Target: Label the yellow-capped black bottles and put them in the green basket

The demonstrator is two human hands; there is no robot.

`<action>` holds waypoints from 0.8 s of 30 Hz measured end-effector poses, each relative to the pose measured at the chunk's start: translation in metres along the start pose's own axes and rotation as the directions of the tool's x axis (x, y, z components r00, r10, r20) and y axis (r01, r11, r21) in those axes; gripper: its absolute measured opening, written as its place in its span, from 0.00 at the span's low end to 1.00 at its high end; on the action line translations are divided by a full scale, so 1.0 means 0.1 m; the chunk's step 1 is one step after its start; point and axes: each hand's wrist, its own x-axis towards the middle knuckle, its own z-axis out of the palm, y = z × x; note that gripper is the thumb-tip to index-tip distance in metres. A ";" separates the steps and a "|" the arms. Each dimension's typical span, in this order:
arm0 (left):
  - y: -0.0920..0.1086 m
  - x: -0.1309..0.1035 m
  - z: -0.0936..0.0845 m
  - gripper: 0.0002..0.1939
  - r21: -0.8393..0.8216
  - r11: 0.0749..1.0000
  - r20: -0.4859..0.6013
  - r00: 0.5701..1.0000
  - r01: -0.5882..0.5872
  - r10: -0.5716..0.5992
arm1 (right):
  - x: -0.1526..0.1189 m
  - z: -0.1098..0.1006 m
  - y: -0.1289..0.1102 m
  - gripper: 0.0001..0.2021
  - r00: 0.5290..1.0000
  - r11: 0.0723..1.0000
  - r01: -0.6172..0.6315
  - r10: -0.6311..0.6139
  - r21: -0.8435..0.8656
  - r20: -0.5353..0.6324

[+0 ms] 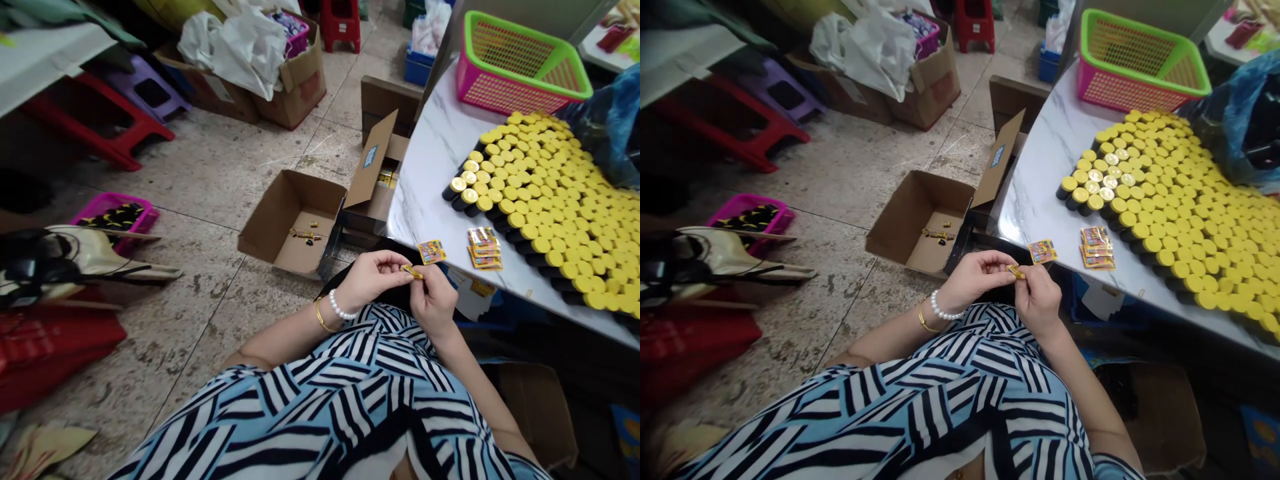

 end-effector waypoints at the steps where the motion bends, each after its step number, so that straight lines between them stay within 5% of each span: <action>1: -0.02 -0.01 0.00 0.19 0.050 0.997 -0.051 0.997 -0.059 0.062 | 0.00 0.00 0.01 0.07 1.000 1.000 -0.001 0.001 -0.026 0.017; 7: -0.08 -0.04 -0.01 0.17 0.106 0.975 -0.079 0.976 -0.195 0.204 | 0.05 -0.02 0.00 0.09 0.996 0.993 -0.079 0.081 -0.084 0.026; 15: -0.07 -0.10 -0.04 0.12 0.242 0.901 -0.189 0.893 -0.361 0.409 | 0.03 0.04 -0.02 0.14 0.997 0.986 -0.038 0.048 -0.162 0.060; 20: -0.10 -0.16 -0.12 0.14 0.072 0.961 -0.206 0.939 -0.268 0.277 | 0.05 0.08 -0.02 0.16 0.995 0.980 -0.022 0.041 -0.198 0.090; 24: -0.15 -0.09 -0.11 0.18 -0.233 0.967 -0.097 0.992 -0.106 0.086 | 0.18 0.05 0.02 0.12 0.989 0.977 -0.058 0.084 -0.206 0.121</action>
